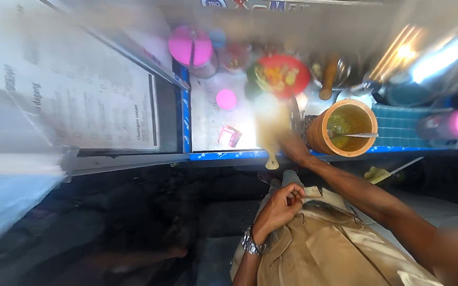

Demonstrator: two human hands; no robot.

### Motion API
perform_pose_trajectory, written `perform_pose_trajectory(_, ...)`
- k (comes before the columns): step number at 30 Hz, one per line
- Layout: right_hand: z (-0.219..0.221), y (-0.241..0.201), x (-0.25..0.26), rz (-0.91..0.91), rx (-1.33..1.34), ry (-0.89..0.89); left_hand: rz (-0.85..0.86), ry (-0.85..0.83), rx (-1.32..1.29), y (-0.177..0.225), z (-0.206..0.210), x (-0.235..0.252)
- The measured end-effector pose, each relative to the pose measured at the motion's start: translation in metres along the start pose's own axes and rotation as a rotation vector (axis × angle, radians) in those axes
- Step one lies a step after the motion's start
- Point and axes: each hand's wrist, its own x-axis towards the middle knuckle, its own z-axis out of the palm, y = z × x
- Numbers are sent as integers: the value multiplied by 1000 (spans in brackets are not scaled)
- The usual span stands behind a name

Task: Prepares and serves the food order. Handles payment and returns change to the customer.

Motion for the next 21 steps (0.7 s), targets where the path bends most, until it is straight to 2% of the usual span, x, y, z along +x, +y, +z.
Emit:
perform_pose_trajectory(3, -50, -21, -12, 97, 315, 21, 74, 142, -50, 3, 3, 3)
perform_pose_trajectory(5, -108, -40, -31, 137, 544, 16, 121, 204, -94, 4, 4, 5)
perform_pose_trajectory(7, -171, -50, -57, 105, 691, -89, 152, 249, -113, 7, 5, 7)
perform_pose_trajectory(9, -221, -54, -85, 33, 681, -284, 183, 278, -125, 9, 7, 11)
perform_pose_trajectory(11, -247, -63, -112, -32, 468, -506, 204, 284, -128, 13, 10, 17)
perform_pose_trajectory(14, -246, -90, -138, -36, 145, -838, 214, 260, -106, 20, 15, 23)
perform_pose_trajectory(18, -233, -113, -139, 44, 97, -1147, 248, 204, -83, 25, 22, 29)
perform_pose_trajectory(21, -200, -113, -134, 173, 16, -1260, 226, 171, -89, 23, 24, 29)
